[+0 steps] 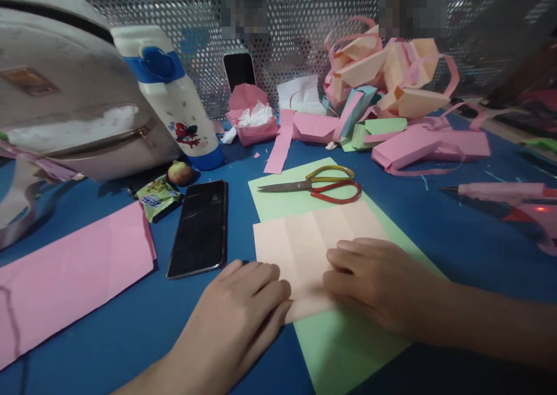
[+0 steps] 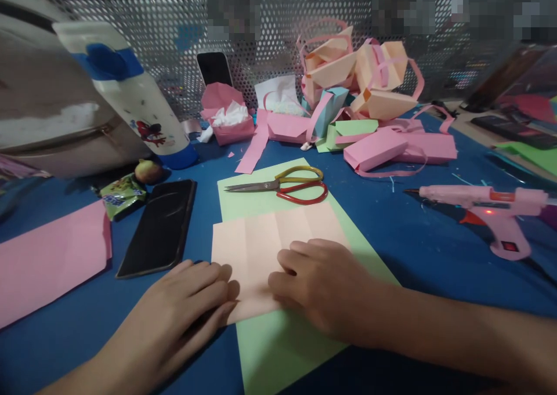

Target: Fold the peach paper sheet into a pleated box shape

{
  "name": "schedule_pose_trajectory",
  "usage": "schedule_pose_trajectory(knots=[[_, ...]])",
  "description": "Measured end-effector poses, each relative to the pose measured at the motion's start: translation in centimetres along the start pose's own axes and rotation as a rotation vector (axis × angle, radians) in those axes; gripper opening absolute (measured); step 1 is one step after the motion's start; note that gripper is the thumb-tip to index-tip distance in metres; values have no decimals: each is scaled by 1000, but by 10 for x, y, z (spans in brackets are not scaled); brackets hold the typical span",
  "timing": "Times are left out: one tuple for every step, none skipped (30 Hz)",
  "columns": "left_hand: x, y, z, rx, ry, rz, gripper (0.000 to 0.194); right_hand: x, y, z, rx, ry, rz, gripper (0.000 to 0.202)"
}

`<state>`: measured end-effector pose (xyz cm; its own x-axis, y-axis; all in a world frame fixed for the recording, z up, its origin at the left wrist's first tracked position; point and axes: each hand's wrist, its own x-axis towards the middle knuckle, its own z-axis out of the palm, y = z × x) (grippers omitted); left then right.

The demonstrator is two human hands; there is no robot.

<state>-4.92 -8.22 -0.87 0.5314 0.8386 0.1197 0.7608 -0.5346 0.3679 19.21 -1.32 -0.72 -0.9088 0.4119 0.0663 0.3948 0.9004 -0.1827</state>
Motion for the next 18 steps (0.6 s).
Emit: schedule_pose_trajectory(knots=[[1, 0, 1, 22, 15, 22, 27, 0, 0, 1, -11, 15, -12, 23], [2, -1, 1, 52, 30, 47, 28, -1, 0, 2, -24, 35, -24, 22], [2, -1, 1, 88, 46, 71, 28, -1, 0, 3, -40, 58, -34, 22], [3, -1, 1, 124, 61, 90, 28, -1, 0, 4, -56, 79, -44, 21], [4, -1, 2, 156, 72, 100, 28, -2, 0, 5, -69, 97, -51, 21], [5, -1, 2, 178, 75, 105, 28, -2, 0, 5, -80, 111, -58, 21], [5, 0, 2, 189, 74, 105, 27, -2, 0, 5, -90, 120, -66, 21], [5, 0, 2, 196, 72, 103, 27, -2, 0, 5, -98, 123, -76, 21], [5, 0, 2, 201, 71, 98, 27, -2, -1, 5, -108, 128, -87, 20], [5, 1, 2, 207, 68, 93, 27, -2, -1, 5, -121, 133, -99, 20], [5, 1, 2, 214, 68, 89, 28, -2, -1, 4, -137, 140, -108, 20], [5, 1, 3, 219, 69, 89, 28, -3, -2, 4, -154, 145, -117, 19], [5, 0, 3, 224, 69, 89, 28, -3, -2, 4, -169, 150, -123, 19], [5, 0, 3, 225, 66, 91, 27, -3, -2, 4, -182, 158, -127, 19], [5, 0, 3, 223, 72, 93, 27, -3, -2, 4, -191, 164, -132, 19], [5, 0, 3, 219, 79, 92, 27, -3, -2, 5, -194, 168, -135, 19], [5, 0, 3, 215, 88, 87, 27, -3, -2, 5, -192, 171, -137, 20], [5, -1, 3, 207, 95, 80, 27, -3, -2, 6, -186, 176, -139, 20]])
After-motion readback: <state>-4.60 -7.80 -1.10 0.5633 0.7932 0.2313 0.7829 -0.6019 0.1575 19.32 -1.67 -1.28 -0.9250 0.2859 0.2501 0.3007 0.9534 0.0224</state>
